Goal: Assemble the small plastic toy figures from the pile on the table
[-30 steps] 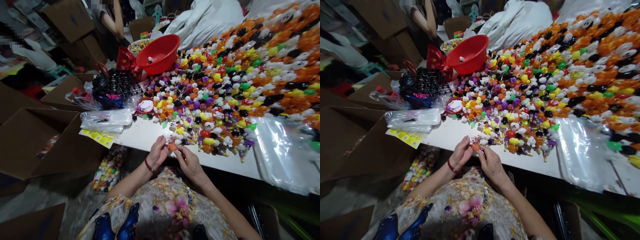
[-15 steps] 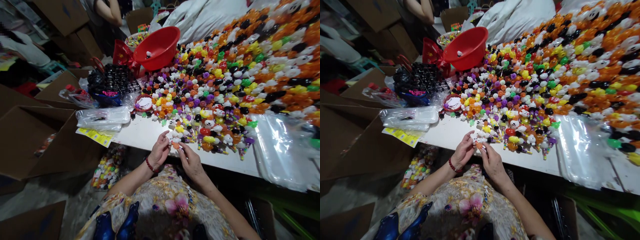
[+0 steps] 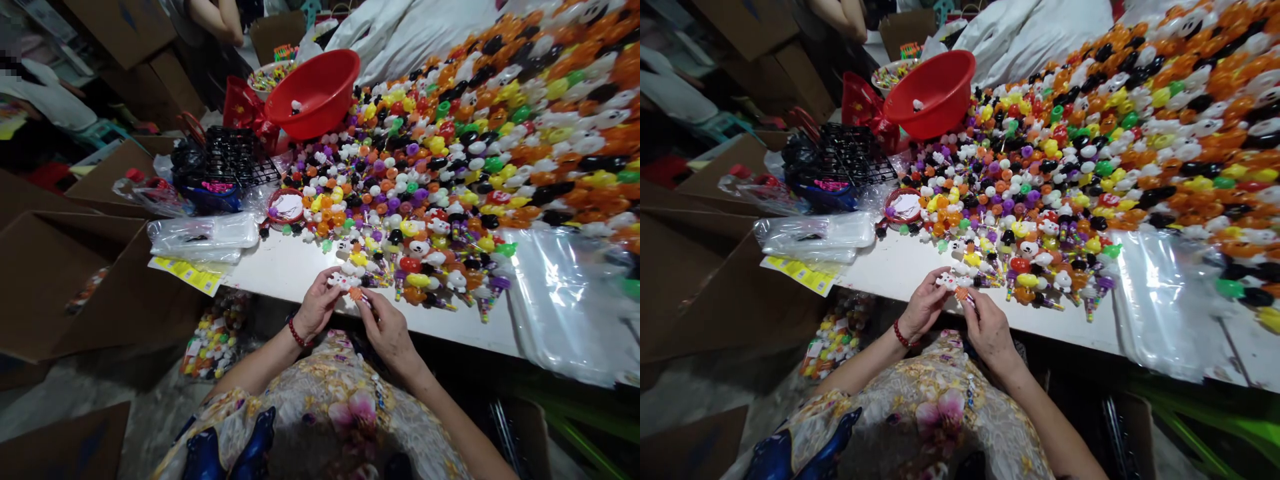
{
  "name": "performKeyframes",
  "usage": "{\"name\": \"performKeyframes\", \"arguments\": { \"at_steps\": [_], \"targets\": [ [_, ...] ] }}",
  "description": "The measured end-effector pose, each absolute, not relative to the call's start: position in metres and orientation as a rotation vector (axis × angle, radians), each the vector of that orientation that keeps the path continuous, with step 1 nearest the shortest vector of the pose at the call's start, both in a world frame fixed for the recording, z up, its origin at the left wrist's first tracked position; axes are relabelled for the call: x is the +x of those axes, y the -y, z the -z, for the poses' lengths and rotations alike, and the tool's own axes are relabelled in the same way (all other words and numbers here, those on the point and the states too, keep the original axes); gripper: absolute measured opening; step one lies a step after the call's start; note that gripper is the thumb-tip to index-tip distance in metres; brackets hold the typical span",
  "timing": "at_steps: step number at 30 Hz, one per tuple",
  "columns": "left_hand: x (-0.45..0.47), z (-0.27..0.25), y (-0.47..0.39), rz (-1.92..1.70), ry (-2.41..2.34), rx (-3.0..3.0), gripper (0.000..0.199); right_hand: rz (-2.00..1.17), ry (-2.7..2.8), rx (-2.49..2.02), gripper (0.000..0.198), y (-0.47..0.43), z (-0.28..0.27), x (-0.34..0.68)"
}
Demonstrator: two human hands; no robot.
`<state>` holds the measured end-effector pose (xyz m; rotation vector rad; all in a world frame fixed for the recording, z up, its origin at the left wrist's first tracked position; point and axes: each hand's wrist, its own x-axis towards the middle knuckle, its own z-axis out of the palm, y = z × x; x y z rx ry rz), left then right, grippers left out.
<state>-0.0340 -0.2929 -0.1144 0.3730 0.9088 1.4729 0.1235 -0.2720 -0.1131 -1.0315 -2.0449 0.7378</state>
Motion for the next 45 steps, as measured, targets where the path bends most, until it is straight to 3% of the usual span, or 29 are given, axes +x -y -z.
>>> {"name": "performKeyframes", "arguments": {
  "at_steps": [10, 18, 25, 32, 40, 45],
  "targets": [
    [-0.034, 0.124, 0.298, -1.327, -1.117, 0.603, 0.034, -0.949, 1.979, -1.119, 0.027, 0.264, 0.107, 0.131],
    [-0.028, 0.120, 0.302, -1.250, -1.287, 0.788, 0.030, -1.033, 1.996, -1.105, 0.026, 0.270, 0.109, 0.119],
    [-0.030, 0.124, 0.294, -1.305, -1.336, 0.853, 0.040, -0.799, 2.035, -1.039, 0.027, 0.252, 0.118, 0.124],
    [-0.067, 0.135, 0.237, -1.464, -1.770, 1.050, 0.024, -0.077, 2.033, -1.276, 0.036, 0.207, 0.113, 0.149],
    [-0.079, 0.137, 0.216, -1.395, -1.778, 1.069, 0.014, -0.235, 2.357, -0.945, 0.043, 0.204, 0.145, 0.078],
    [-0.079, 0.132, 0.239, -1.204, -1.502, 1.031, 0.010, -0.366, 2.354, -0.831, 0.046, 0.187, 0.158, 0.061]
  ]
}}
